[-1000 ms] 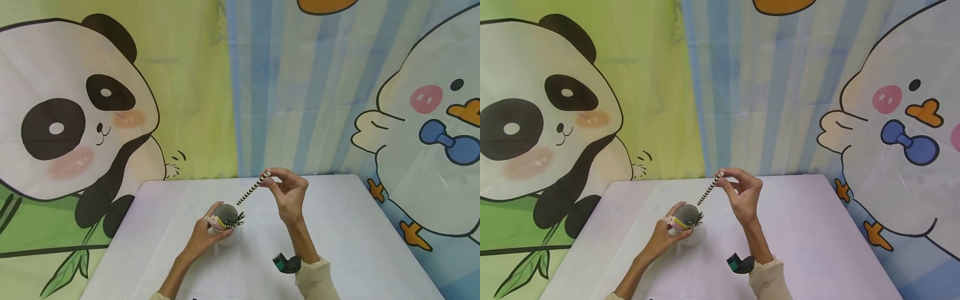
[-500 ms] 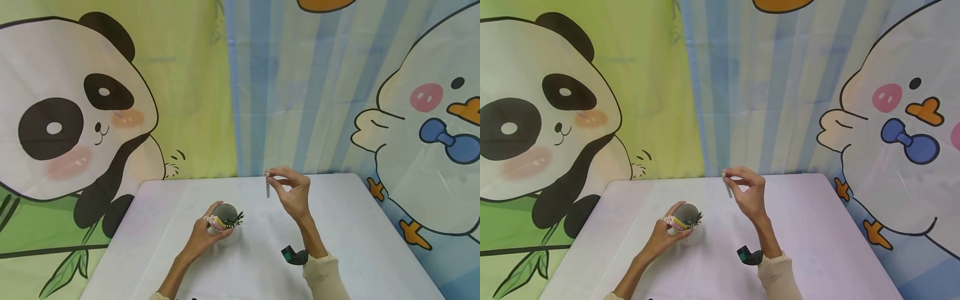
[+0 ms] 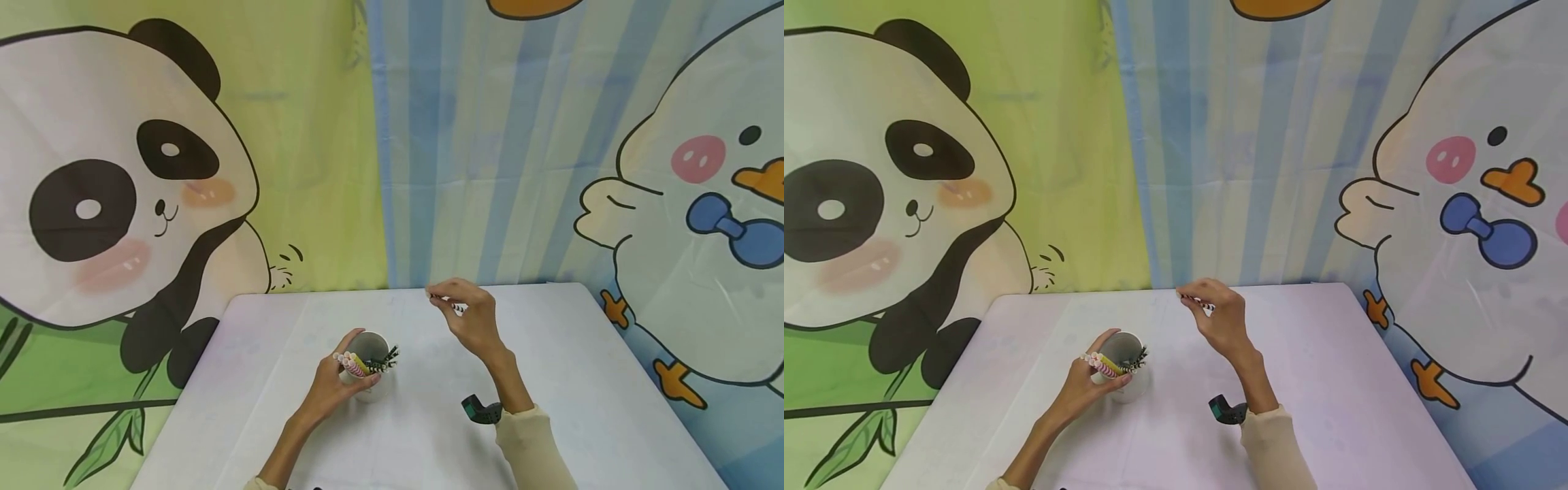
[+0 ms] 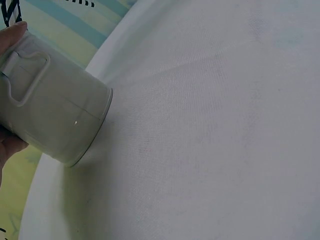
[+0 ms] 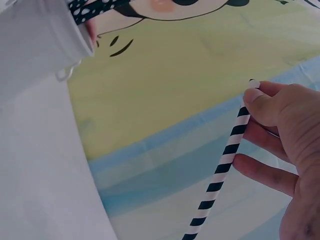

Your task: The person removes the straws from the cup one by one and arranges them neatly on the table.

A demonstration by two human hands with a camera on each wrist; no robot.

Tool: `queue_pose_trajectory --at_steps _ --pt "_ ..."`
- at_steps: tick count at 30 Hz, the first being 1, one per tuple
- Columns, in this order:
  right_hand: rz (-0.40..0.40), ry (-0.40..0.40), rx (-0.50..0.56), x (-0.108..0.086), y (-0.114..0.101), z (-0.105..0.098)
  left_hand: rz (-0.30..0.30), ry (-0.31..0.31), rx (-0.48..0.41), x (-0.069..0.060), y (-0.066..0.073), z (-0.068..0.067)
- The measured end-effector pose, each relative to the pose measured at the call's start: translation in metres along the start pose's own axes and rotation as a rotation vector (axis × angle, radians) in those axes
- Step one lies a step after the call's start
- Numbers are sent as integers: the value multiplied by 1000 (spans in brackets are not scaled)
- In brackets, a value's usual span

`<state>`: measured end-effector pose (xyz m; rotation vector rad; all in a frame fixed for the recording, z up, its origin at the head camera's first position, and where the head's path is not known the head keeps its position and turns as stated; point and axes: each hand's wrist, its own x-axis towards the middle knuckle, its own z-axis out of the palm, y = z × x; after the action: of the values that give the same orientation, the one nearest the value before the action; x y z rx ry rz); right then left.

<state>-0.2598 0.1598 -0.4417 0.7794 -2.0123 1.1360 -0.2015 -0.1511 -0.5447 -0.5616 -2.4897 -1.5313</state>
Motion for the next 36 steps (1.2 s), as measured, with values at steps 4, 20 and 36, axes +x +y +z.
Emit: queue_pose_trajectory --at_steps 4,20,36 --pt "-17 -42 -125 -3 6 2 1 0 1 0 -1 0" --pt "68 -285 -336 -16 24 15 -36 -9 19 -1 1 -1" --pt "97 -436 -418 -25 54 29 -19 5 16 0 2 0"
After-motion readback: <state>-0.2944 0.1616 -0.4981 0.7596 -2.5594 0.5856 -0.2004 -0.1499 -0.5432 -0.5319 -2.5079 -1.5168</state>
